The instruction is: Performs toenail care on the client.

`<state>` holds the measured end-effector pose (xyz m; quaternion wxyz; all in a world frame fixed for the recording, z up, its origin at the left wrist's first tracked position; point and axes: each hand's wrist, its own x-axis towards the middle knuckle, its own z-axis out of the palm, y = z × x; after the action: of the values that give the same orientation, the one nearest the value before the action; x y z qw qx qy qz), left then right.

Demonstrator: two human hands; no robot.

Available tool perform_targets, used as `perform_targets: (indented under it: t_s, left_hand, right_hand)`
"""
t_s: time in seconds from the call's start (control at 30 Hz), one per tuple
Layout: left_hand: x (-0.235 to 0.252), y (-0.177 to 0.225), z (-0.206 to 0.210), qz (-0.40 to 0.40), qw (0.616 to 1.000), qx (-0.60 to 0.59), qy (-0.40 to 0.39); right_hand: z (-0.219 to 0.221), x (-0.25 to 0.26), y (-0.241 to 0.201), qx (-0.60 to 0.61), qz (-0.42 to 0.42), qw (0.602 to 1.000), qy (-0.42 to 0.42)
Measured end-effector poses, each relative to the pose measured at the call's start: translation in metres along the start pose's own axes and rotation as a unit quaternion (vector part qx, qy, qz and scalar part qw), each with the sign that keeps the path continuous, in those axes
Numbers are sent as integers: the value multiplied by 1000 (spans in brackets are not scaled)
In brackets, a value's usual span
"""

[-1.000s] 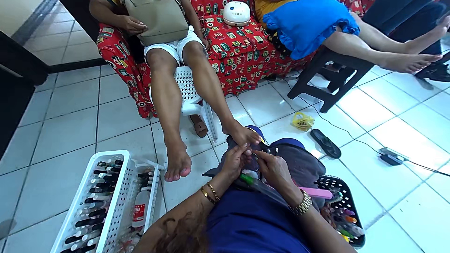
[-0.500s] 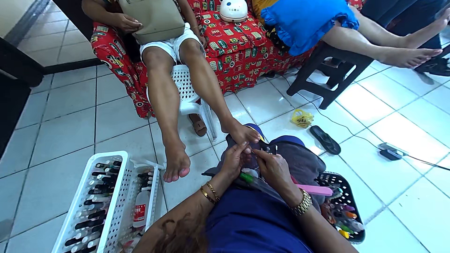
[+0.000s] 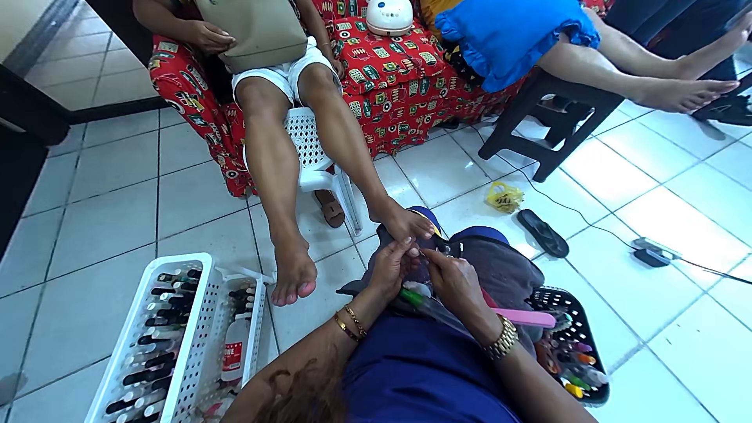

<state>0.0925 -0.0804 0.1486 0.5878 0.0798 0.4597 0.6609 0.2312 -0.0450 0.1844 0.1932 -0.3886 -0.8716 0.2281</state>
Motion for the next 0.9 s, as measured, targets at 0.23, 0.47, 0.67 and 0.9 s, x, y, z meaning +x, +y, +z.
perform_targets:
  t_s: [0.23,0.47,0.67,0.9]
  left_hand:
    - [0,-1,0,3,1000,-2,0]
    - [0,0,0,1,1000,-5,1]
    - [1,-1,-1,4,1000,-5,0]
    - [-1,2,0,-3,1000,-4,0]
  right_hand:
    - [0,2,-3,-3,5,1000,0]
    - [2,2,-4,-1,6,1000,-2]
    - [11,2,5,17,-46,998,36]
    - [6,5,11,35,-64,997,17]
